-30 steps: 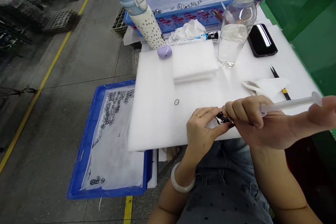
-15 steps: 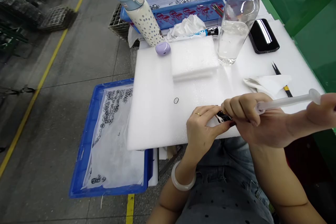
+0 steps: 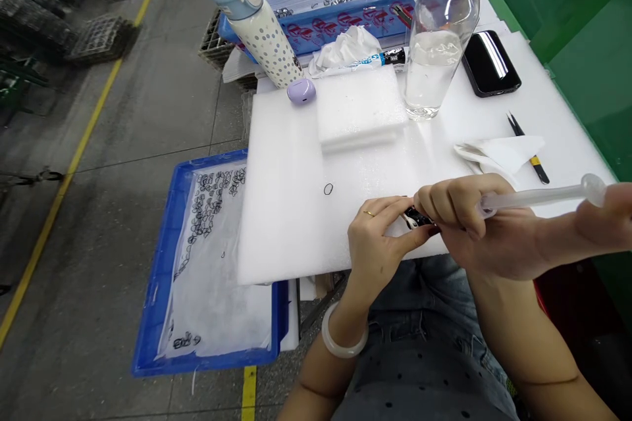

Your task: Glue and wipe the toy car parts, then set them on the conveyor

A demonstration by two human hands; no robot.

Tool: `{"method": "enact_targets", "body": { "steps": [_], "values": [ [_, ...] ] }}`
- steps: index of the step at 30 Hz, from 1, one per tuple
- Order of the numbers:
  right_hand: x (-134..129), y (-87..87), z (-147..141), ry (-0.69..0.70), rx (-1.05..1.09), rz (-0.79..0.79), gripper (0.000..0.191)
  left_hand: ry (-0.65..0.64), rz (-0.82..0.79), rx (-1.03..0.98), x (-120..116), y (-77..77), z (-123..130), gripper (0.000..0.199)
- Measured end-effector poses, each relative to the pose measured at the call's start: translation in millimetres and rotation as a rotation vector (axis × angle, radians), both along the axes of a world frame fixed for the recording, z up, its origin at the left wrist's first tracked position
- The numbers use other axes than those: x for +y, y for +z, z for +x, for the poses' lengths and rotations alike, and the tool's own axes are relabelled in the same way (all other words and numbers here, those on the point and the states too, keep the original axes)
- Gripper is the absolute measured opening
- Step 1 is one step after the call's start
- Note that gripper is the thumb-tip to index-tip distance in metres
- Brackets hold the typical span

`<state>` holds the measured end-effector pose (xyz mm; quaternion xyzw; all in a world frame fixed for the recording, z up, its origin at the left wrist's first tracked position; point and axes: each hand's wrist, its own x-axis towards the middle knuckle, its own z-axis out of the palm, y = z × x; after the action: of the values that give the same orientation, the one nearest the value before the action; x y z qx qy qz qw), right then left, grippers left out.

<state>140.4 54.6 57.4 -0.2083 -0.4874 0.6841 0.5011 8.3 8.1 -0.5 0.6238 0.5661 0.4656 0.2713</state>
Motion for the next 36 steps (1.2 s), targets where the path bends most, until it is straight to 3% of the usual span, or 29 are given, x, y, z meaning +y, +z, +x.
{"method": "enact_targets", "body": {
  "steps": [12, 26, 36],
  "values": [
    [-2.6, 4.0, -1.5, -0.046, -0.011, -0.089, 0.075, 0.002, 0.009, 0.001, 0.5, -0.5, -0.2, 0.023],
    [-3.1, 5.4, 1.3, -0.043, 0.002, -0.056, 0.075, 0.0, 0.006, 0.008, 0.3, -2.1, -0.5, 0.024],
    [-4.7, 2.9, -2.1, -0.138, -0.055, -0.01, 0.075, 0.003, 0.019, 0.023, 0.2, -2.9, -1.3, 0.026]
  ]
}}
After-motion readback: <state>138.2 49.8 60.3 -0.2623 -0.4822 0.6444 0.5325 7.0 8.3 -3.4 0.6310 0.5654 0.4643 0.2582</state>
